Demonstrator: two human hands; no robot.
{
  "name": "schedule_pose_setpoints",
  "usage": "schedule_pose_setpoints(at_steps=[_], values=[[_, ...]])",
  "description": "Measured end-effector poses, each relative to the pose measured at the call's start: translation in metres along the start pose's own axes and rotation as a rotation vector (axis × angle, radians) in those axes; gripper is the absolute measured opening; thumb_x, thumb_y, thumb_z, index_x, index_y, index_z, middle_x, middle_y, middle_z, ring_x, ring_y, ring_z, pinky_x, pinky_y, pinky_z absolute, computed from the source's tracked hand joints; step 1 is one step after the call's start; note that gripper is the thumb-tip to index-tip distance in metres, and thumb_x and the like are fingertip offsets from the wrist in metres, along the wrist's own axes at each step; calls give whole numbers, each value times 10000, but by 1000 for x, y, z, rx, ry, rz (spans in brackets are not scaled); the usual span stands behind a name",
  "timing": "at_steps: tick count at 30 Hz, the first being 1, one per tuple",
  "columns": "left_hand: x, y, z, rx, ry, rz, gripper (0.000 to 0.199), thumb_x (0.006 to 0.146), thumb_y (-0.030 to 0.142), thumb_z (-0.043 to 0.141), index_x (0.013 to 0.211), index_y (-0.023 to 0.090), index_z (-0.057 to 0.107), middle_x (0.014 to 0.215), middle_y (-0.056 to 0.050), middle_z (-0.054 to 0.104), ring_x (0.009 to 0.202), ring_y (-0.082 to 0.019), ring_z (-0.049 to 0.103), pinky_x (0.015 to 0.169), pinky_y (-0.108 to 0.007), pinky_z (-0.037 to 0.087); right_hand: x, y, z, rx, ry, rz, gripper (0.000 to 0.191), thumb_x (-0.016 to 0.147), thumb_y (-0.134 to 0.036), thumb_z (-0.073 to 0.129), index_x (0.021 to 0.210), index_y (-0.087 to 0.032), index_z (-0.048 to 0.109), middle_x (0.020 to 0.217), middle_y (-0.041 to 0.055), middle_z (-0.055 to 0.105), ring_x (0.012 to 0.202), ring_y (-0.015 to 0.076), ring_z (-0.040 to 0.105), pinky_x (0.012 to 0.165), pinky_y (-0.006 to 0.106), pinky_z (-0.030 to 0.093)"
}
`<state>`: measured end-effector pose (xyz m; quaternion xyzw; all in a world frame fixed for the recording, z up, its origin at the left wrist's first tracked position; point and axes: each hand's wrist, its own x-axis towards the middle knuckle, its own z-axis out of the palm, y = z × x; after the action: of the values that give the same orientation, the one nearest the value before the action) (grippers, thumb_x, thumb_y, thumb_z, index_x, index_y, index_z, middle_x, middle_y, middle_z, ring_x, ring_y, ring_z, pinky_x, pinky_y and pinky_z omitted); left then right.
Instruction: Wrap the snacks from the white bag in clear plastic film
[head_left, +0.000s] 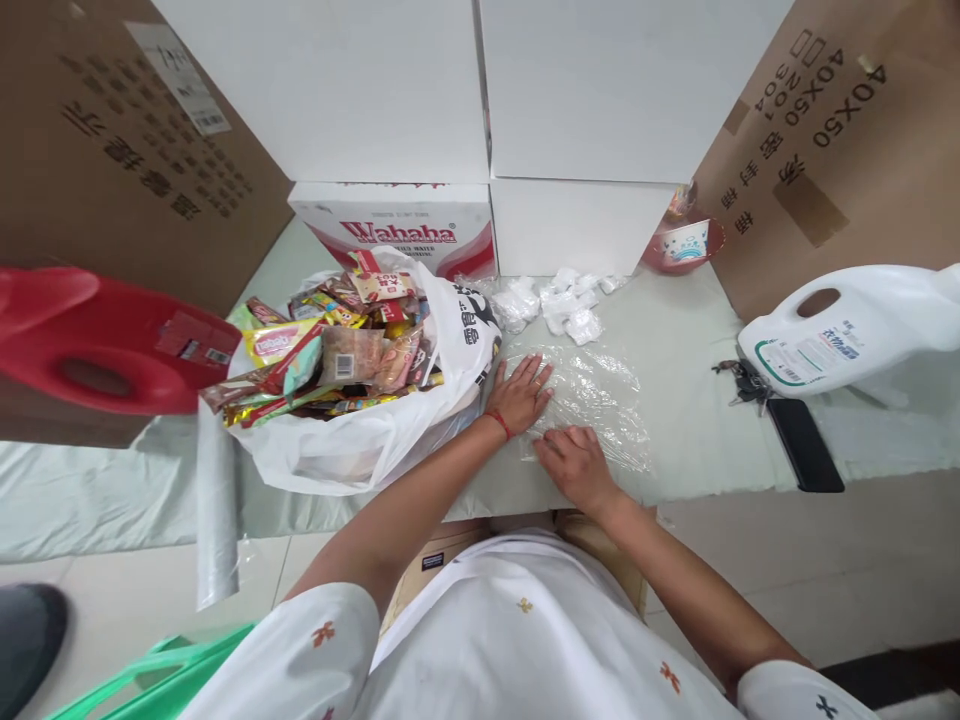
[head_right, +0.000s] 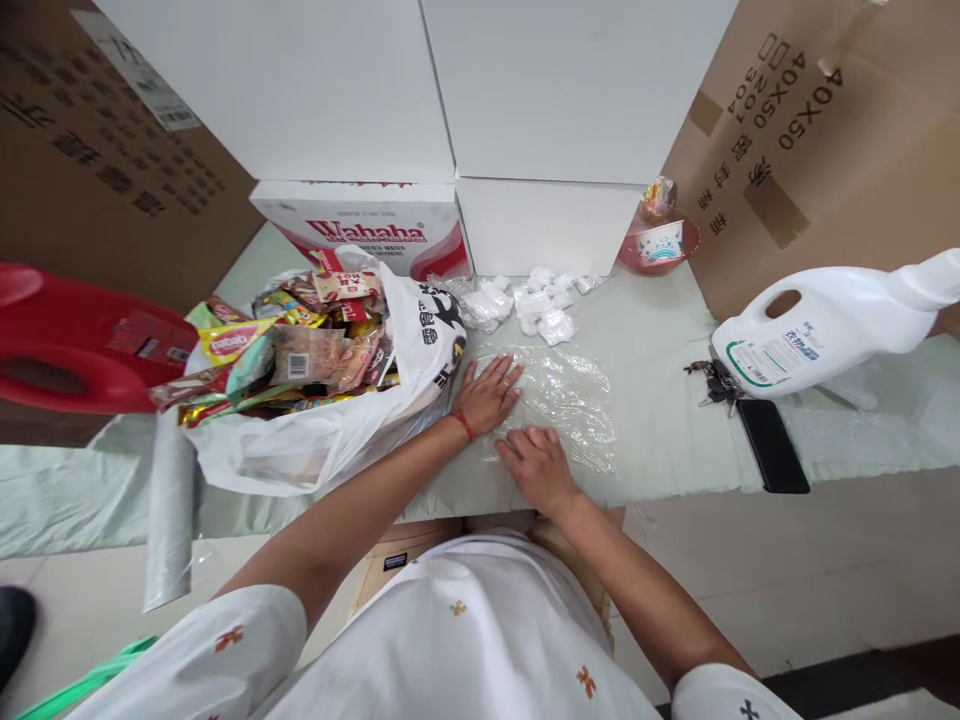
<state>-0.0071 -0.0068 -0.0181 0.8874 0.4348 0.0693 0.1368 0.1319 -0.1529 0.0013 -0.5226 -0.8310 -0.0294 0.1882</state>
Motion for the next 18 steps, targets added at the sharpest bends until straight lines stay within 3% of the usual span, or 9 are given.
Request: schedule_pose_setpoints(at_steps=[4, 12, 15, 18], values=[[0, -1, -1, -22, 6, -4, 571, 1059, 450, 287, 1599, 288, 373, 1711, -56, 265, 1585, -235, 234, 1282, -598, 35, 2, -16, 5, 31, -52, -83, 188, 1014, -194, 550, 1059, -214, 731, 844, 75, 670, 827, 226, 479, 746, 390, 307], [19, 12, -17, -200, -187, -167, 611, 1045, 546, 252, 1553, 268, 446, 1719, -71, 231, 1587, -297, 219, 1236, -716, 64, -13, -54, 14, 27, -76, -19, 183, 965, -137, 579, 1075, -195, 714, 863, 82, 671, 838, 240, 478, 762, 404, 315], [16, 24, -13, -164, -124, -205, 652, 1033, 556, 283, 1558, 204, 442, 1714, -132, 232, 1586, -354, 193, 1207, -767, 43, -11, -61, 9, 133, -91, -48, 152, 968, -174, 597, 1049, -219, 717, 879, 69, 693, 869, 241, 509, 780, 407, 354], [2, 27, -2, -89, 4, -135, 646, 1033, 514, 327, 1583, 184, 403, 1713, -138, 233, 1590, -353, 169, 1214, -758, 33, -14, -56, 1, 281, -47, -4, 173, 979, -204, 578, 1077, -217, 720, 1013, 83, 722, 953, 250, 549, 843, 426, 417]])
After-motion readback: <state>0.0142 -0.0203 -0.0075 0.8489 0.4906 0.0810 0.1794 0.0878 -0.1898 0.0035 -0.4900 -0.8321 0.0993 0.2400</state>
